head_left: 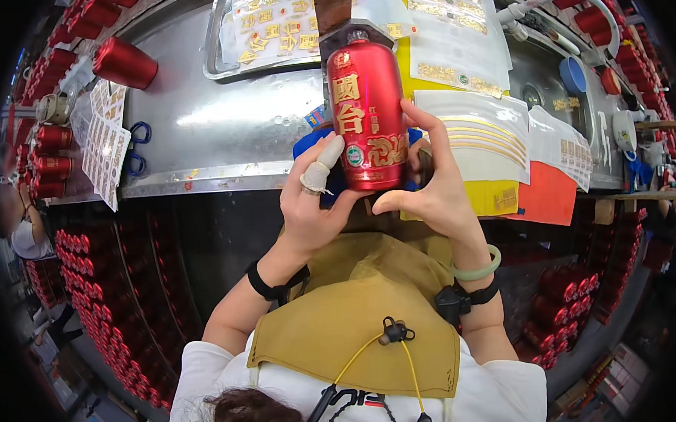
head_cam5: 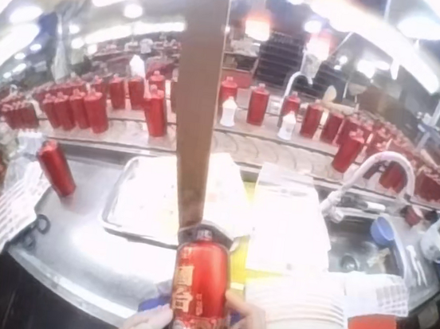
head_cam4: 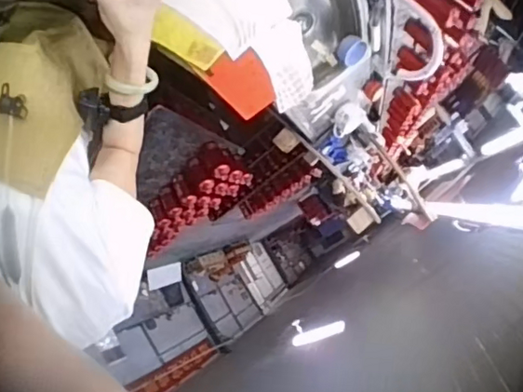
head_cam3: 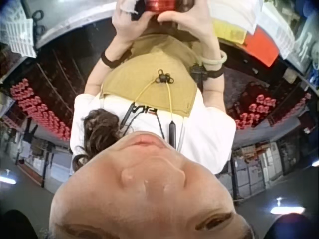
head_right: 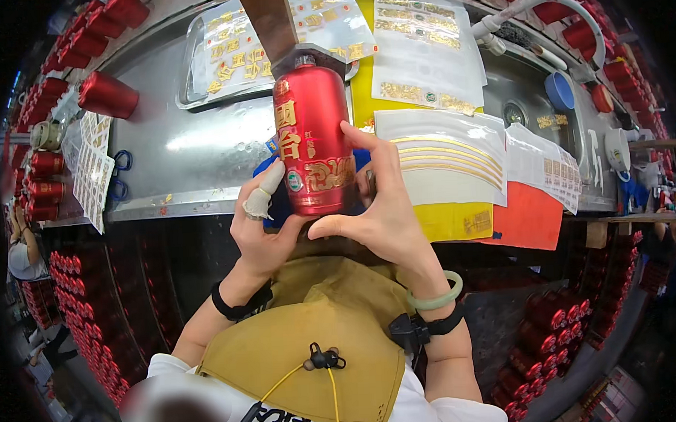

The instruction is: Applying decorative labels and stickers to red metal canisters at a factory workstation.

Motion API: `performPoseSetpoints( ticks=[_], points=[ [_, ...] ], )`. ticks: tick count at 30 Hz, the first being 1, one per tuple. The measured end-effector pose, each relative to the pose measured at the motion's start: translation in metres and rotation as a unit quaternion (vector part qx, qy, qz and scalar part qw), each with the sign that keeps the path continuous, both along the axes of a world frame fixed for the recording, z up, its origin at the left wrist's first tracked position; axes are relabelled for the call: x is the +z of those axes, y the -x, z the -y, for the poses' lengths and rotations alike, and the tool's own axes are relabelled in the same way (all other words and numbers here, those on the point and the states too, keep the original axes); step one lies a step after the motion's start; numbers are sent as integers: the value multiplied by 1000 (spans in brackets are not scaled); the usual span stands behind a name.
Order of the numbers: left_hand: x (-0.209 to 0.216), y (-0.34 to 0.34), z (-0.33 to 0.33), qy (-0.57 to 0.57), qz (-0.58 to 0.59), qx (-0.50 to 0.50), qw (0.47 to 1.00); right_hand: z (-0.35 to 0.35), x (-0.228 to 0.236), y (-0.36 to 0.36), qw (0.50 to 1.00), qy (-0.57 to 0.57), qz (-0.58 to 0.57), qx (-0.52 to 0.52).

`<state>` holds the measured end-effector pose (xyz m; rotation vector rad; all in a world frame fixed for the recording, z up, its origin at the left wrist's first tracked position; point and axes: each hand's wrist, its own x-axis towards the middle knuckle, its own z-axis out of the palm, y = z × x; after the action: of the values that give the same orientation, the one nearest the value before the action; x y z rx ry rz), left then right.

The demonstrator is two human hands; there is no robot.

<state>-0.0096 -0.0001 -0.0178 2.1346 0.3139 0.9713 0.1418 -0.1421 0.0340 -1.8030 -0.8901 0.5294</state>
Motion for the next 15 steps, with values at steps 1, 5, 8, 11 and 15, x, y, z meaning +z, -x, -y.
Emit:
performPoseSetpoints(
  ticks=[1, 5, 8, 11, 15],
  points=[
    [-2, 1, 0, -2, 1, -3, 1000, 2, 2, -1, 997, 7, -70, 12],
    [-10, 8, -4, 19, -33, 3, 999, -9, -13, -2, 963, -65, -248, -84],
    [-16, 13, -9, 35, -60, -4, 998, -15, -23, -1, 964, -70, -245, -77],
    [-13, 11, -6, 2, -68, 13, 998, -15, -26, -5, 962, -73, -255, -62],
    [-2, 5, 0, -24, -29, 14, 999, -13, -26, -8, 954, -73, -284, -60]
  ],
)
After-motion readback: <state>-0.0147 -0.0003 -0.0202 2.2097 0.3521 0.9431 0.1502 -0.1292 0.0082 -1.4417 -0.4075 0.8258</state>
